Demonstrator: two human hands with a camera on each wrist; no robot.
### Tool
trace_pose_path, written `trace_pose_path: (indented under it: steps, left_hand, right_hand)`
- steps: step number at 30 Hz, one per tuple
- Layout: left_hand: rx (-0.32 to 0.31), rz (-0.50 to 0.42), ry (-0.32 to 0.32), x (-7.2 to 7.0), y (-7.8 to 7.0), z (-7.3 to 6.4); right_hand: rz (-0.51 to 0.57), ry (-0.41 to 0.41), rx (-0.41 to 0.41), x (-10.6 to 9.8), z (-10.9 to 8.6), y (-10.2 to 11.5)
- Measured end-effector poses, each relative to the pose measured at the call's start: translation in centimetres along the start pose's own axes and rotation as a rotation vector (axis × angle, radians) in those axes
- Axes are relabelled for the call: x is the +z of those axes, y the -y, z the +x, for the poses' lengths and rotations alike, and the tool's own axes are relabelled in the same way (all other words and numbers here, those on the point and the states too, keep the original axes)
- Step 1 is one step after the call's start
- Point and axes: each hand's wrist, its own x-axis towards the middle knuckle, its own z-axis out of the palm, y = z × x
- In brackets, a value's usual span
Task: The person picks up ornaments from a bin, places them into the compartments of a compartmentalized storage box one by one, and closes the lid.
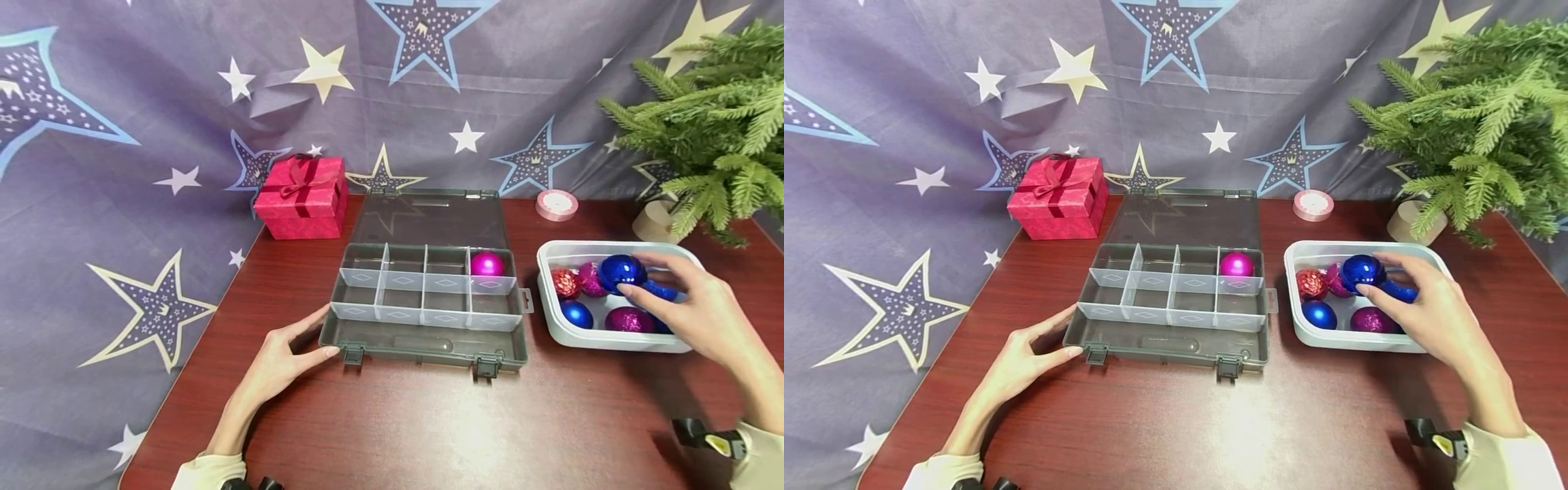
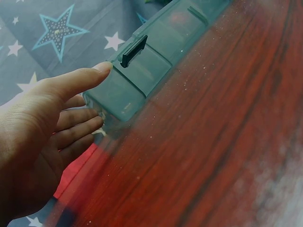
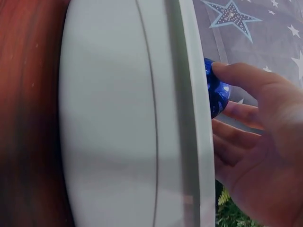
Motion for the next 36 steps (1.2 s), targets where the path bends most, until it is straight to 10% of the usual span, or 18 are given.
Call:
trace_pose_path:
  steps: [36]
  left_hand:
    - [0.016, 0.007, -0.005, 0.1, 0.1, 0.0]
  right_hand:
    - [0.223, 0.122, -0.272, 6.4, 5.1, 6.9]
